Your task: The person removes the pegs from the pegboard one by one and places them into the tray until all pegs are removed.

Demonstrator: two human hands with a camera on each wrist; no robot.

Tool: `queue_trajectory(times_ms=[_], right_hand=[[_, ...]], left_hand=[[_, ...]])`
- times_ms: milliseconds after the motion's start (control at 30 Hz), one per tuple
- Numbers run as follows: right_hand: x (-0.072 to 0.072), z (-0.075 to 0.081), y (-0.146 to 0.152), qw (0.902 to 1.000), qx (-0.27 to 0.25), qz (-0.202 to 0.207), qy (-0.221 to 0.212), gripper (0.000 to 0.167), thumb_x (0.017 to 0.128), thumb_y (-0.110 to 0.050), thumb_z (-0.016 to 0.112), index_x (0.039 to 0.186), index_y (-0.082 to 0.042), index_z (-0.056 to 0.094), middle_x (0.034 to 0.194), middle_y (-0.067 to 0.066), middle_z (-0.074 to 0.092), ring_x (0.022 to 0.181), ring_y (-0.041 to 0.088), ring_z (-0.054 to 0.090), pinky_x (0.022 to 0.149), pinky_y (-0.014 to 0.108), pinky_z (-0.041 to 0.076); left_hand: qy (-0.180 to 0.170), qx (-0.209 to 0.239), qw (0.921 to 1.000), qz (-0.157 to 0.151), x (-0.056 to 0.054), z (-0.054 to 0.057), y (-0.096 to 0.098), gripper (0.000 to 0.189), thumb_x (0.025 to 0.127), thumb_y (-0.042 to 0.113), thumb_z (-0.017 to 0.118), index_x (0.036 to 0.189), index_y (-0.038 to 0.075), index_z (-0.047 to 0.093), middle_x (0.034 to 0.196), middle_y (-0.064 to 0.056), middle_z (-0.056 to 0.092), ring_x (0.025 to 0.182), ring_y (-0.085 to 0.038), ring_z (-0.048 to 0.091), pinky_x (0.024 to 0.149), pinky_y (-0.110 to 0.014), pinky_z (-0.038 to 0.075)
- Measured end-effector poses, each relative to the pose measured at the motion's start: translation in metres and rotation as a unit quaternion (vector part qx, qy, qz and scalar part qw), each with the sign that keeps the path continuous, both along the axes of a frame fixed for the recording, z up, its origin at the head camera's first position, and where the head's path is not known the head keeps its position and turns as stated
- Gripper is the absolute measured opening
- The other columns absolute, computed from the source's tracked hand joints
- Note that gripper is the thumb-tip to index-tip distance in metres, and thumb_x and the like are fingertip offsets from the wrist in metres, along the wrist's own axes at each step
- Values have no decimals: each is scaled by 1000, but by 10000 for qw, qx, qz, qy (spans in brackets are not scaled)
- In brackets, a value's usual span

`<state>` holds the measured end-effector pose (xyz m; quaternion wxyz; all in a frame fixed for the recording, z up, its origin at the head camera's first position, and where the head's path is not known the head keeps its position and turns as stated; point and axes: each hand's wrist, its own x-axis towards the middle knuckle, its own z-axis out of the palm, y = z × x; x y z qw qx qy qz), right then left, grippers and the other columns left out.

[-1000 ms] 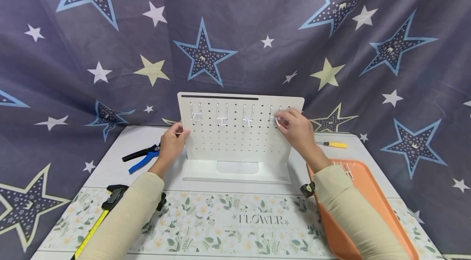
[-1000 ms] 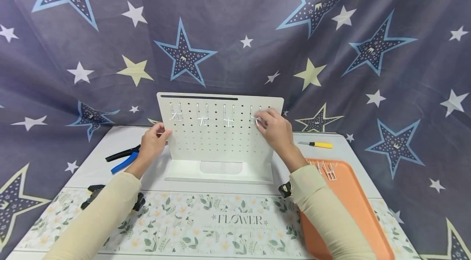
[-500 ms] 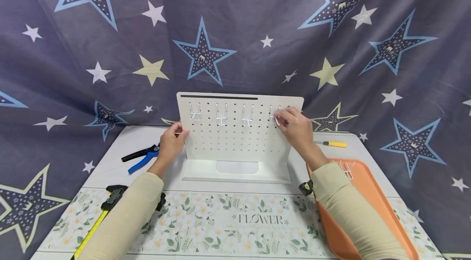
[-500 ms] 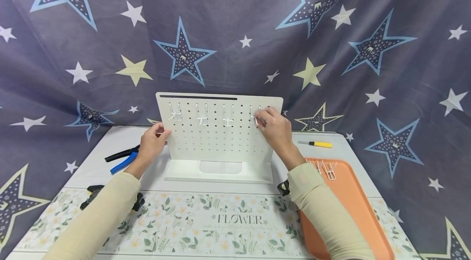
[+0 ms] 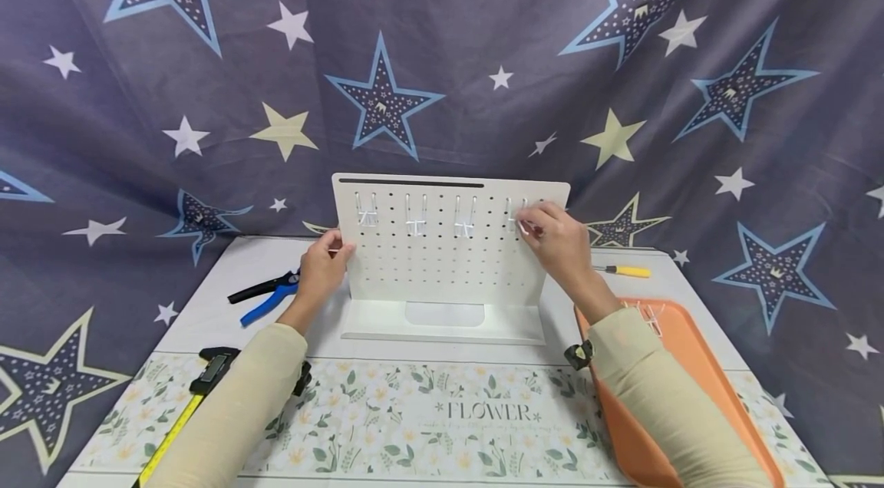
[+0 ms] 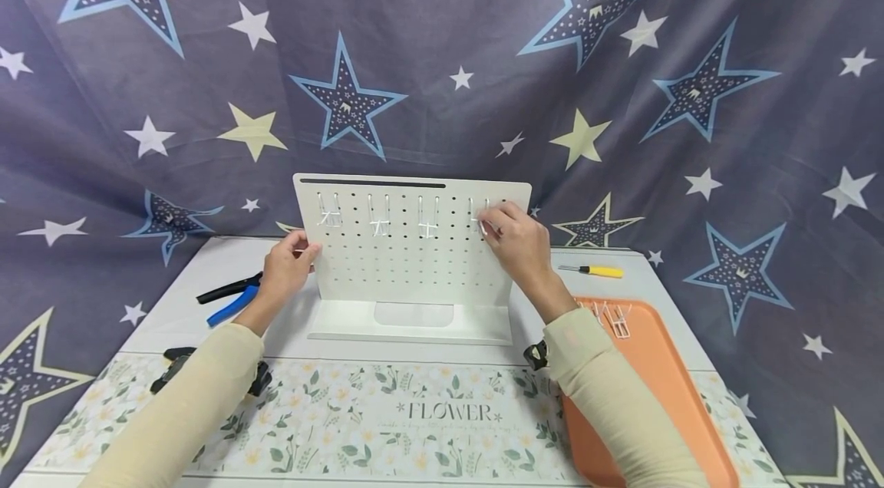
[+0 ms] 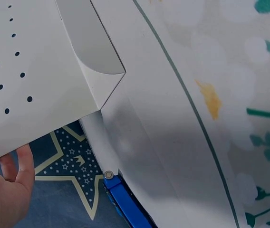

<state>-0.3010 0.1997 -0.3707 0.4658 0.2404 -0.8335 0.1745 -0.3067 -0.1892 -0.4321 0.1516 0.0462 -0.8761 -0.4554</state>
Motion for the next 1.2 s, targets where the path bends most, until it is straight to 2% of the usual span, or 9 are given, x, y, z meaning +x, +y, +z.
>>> queue_trajectory(times_ms=[300,600,867,1033,1200], right_hand=[[16,3,16,9993,-158,114,-334,14,82,-6,82,93,-12,78,93,4,72,70,18,71,63,33,58],[28,-2,50,9954,-360,-246,-854,13,80,-4,82,91,-10,77,87,7,71,70,22,69,65,38,56],[35,-10,96,9890,-204,-700,-1289,12,82,-5,81,90,-12,77,92,6,72,71,23,69,63,39,51],[42,-9,126,9820,-70,-999,-1601,11,84,-6,80,93,-12,77,96,8,70,74,27,70,64,44,52],[48,-11,156,9679,-116,-1320,-2136,8,88,-11,77,96,-10,77,102,15,70,80,33,69,72,54,51]], left_hand=[[-14,-35,10000,12,-1,-3,0,23,103,25,59,120,11,64,113,-14,71,84,-24,65,66,-25,47],[15,23,10000,-9,0,-3,-1,22,103,24,60,118,9,65,112,-16,71,84,-25,65,67,-27,48],[-46,24,10000,-47,-1,-1,0,23,103,25,60,120,9,64,114,-15,70,88,-27,66,69,-28,49],[-42,-30,10000,-27,-2,0,-1,24,104,26,59,121,10,64,115,-15,70,91,-28,66,70,-27,49],[-31,-59,10000,-5,-3,0,-1,24,104,25,59,121,10,64,115,-15,71,92,-28,66,70,-26,48]])
